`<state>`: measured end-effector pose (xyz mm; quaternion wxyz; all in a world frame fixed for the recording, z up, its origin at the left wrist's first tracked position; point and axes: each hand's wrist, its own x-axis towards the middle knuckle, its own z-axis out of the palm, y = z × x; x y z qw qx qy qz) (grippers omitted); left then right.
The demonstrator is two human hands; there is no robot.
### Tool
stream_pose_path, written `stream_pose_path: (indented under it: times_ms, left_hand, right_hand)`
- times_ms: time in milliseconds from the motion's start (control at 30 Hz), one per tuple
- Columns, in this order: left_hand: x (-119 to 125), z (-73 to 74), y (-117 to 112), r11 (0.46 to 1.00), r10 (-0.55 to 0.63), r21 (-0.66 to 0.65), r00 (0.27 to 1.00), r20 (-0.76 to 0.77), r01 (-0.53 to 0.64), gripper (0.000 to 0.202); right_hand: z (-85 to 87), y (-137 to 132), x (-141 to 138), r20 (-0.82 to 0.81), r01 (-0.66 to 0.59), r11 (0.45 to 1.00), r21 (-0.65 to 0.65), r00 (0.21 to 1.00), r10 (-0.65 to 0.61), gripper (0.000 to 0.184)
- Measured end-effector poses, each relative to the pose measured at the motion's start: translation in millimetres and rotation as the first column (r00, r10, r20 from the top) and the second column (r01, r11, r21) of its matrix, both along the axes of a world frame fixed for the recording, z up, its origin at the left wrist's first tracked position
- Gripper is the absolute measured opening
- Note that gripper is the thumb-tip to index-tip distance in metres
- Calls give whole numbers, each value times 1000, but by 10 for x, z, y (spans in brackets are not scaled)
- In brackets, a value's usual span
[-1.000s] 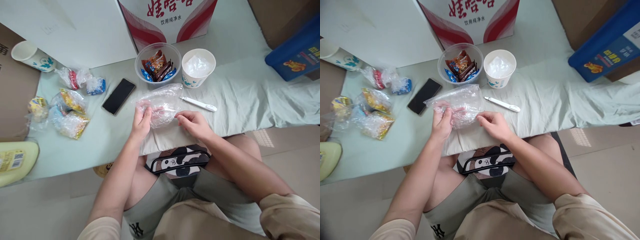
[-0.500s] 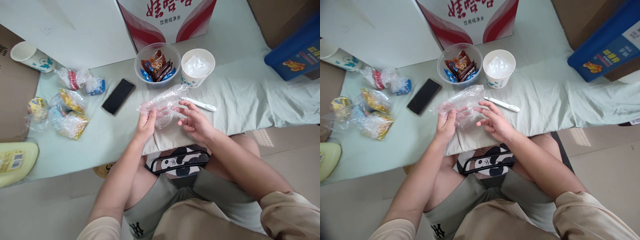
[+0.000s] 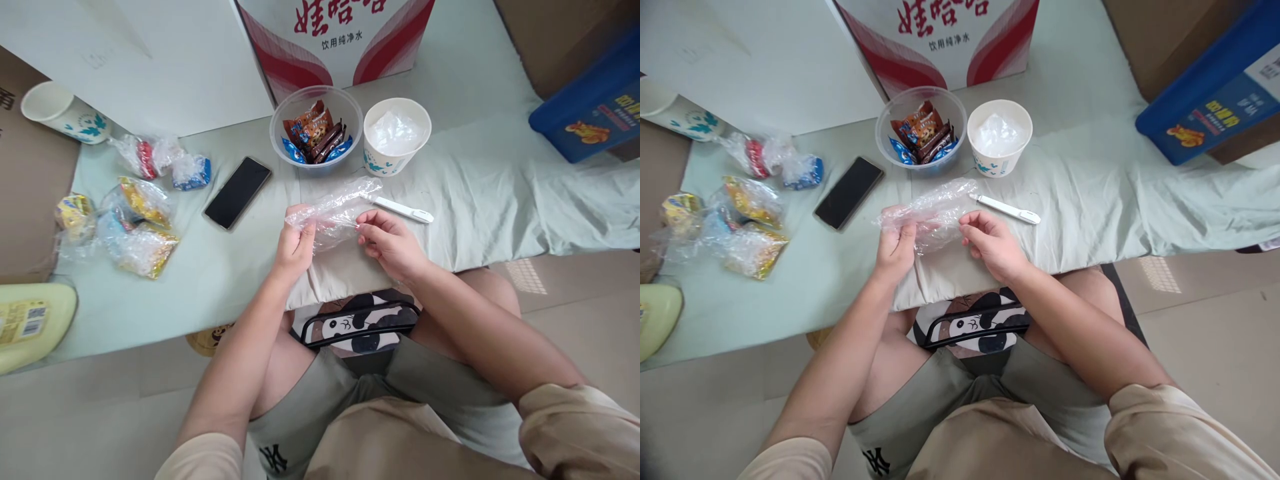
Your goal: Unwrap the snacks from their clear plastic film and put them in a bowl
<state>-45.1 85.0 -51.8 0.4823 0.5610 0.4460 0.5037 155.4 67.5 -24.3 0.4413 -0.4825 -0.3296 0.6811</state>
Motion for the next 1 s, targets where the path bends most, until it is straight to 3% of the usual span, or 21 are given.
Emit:
stream_pose_path:
  times_ms: [133,233,367,533,767,1000]
  left_hand:
    - [-29,2,5,996,52,73,998,-45,-49,41]
    - [-25,30,9,997,72,27,997,-8,-71,42]
    - [-6,49,1,997,63,-54,997,52,-60,45]
    - [5,52,-8,998,53,-20,998,29,-52,44]
    - [27,118,-23,998,28,-64,999,24,-26,48]
    - [20,38,-17,997,55,-64,997,60,-51,46]
  right_hand:
    - [-9,-11,32,126,-78,997,21,989,74,34]
    - [-19,-20,49,171,-100,993,59,981,89,38]
    - [-11,-26,32,92,-59,996,63,994,53,42]
    - [6,-42,-8,-8,-31,996,83,999,32,50]
    - [-32,-28,-19,-57,12,993,119,998,-6,41]
    - [-45,-20,-2,2,33,989,145,999,-34,37]
